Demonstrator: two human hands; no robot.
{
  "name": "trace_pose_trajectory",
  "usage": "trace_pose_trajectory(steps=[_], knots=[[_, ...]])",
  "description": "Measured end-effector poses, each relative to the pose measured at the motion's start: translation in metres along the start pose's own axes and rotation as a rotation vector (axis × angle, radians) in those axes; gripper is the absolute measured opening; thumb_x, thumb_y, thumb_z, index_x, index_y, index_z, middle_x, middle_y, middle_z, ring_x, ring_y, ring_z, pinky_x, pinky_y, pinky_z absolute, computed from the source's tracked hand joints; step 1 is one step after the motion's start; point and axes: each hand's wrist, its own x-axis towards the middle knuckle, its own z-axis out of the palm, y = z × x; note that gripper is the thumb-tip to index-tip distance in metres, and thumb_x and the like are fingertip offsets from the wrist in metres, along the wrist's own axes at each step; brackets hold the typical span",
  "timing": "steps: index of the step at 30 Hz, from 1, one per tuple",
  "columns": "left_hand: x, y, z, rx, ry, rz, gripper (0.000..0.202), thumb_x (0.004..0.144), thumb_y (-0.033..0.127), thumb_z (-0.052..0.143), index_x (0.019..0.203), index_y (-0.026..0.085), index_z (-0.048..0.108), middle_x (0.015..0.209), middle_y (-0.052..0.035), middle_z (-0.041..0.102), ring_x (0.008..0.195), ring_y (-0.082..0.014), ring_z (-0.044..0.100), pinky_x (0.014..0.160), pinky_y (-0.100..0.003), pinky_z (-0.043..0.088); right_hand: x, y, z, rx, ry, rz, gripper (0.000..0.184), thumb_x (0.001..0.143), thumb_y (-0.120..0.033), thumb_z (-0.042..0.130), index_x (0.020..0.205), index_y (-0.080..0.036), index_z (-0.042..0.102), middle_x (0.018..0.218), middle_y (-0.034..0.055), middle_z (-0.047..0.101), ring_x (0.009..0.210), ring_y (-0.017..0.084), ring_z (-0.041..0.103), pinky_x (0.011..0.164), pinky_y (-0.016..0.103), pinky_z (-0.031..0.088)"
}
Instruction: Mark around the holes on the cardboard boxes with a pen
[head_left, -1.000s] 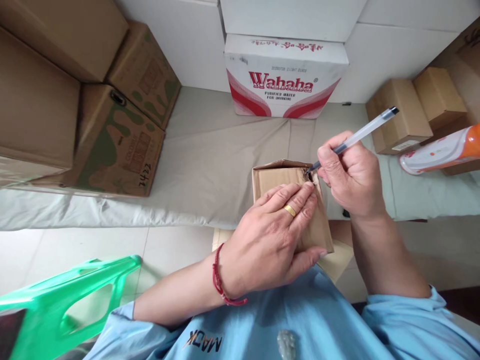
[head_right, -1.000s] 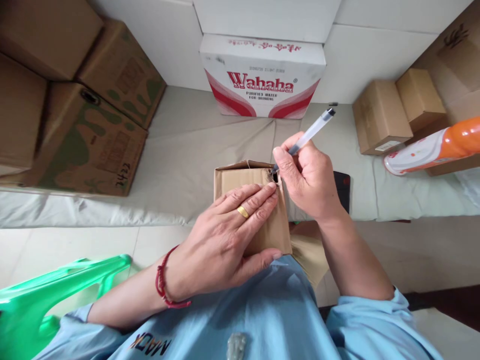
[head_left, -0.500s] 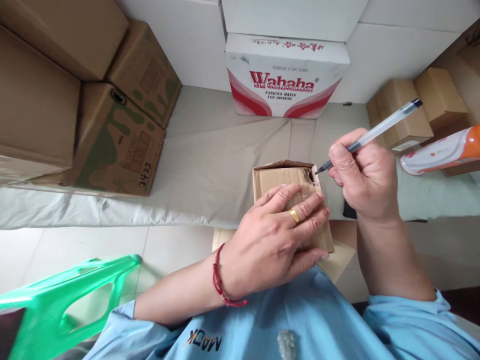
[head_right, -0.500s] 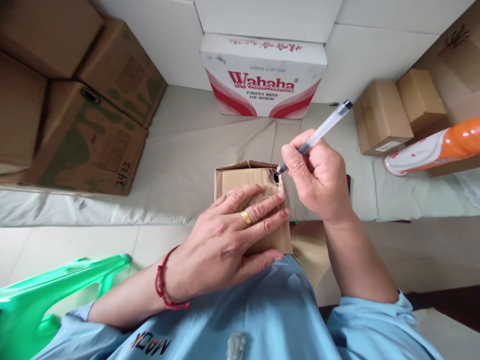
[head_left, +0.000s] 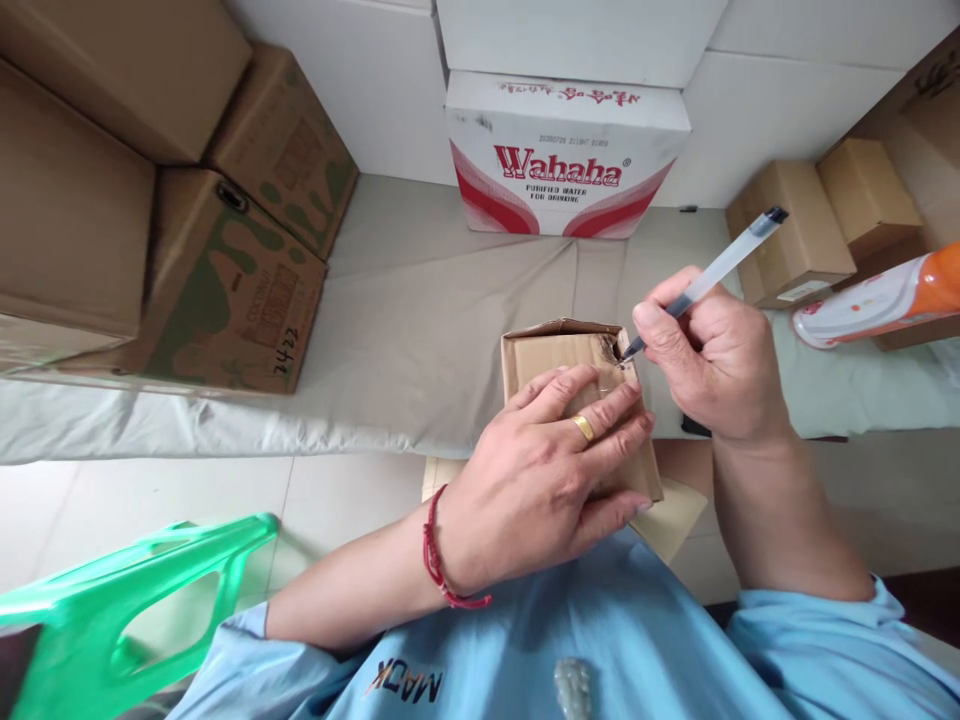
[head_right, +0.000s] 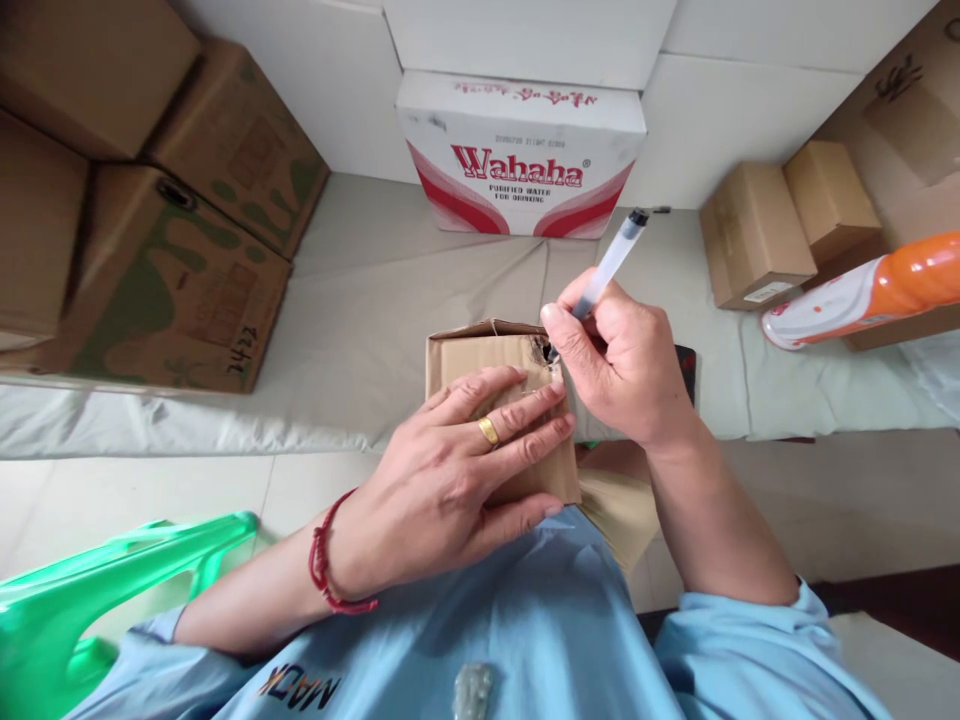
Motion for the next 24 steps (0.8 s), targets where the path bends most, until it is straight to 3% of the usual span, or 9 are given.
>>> trace_pose_trajectory(steps=[5, 17, 21, 24], knots=[[0.0, 0.0, 0.001, -0.001, 0.013, 0.008, 0.053, 0.111, 0.053, 0.058, 0.147, 0.016, 0.071, 0.161, -0.0073, 0.066, 0.149, -0.0378, 0.058, 0.121, -0.053, 0.053, 0.0, -0.002, 0.0, 0.004, -0.046, -0.021, 0.038, 0.108, -0.056, 0.065, 0.087, -0.024, 0.065, 0.06, -0.0047, 0.059, 0.05, 0.012, 0.053, 0.052, 0.026, 0.041], [0.001, -0.001, 0.002, -0.005, 0.04, 0.015, 0.053, 0.109, 0.052, 0.062, 0.145, 0.016, 0.072, 0.159, -0.0093, 0.068, 0.146, -0.0398, 0.061, 0.118, -0.056, 0.057, -0.003, -0.002, -0.008, -0.033, 0.006, -0.036, 0.032, 0.107, -0.05, 0.069, 0.087, -0.024, 0.068, 0.058, -0.006, 0.055, 0.048, 0.01, 0.048, 0.049, 0.026, 0.037], [-0.002, -0.004, 0.006, -0.061, 0.162, 0.03, 0.043, 0.107, 0.046, 0.066, 0.131, 0.012, 0.076, 0.145, -0.0124, 0.076, 0.135, -0.0368, 0.069, 0.114, -0.052, 0.061, -0.007, 0.013, -0.015, 0.035, 0.237, -0.002, 0.025, 0.107, -0.047, 0.068, 0.092, -0.026, 0.069, 0.063, -0.0055, 0.055, 0.051, 0.011, 0.05, 0.05, 0.026, 0.038], [-0.01, -0.007, 0.007, -0.123, 0.325, 0.06, 0.039, 0.108, 0.047, 0.065, 0.123, 0.013, 0.076, 0.134, -0.0153, 0.08, 0.134, -0.0342, 0.07, 0.114, -0.049, 0.062, -0.017, 0.042, -0.012, -0.019, 0.223, 0.032, 0.022, 0.109, -0.046, 0.063, 0.104, -0.026, 0.071, 0.075, -0.0022, 0.065, 0.06, 0.014, 0.058, 0.061, 0.028, 0.047]])
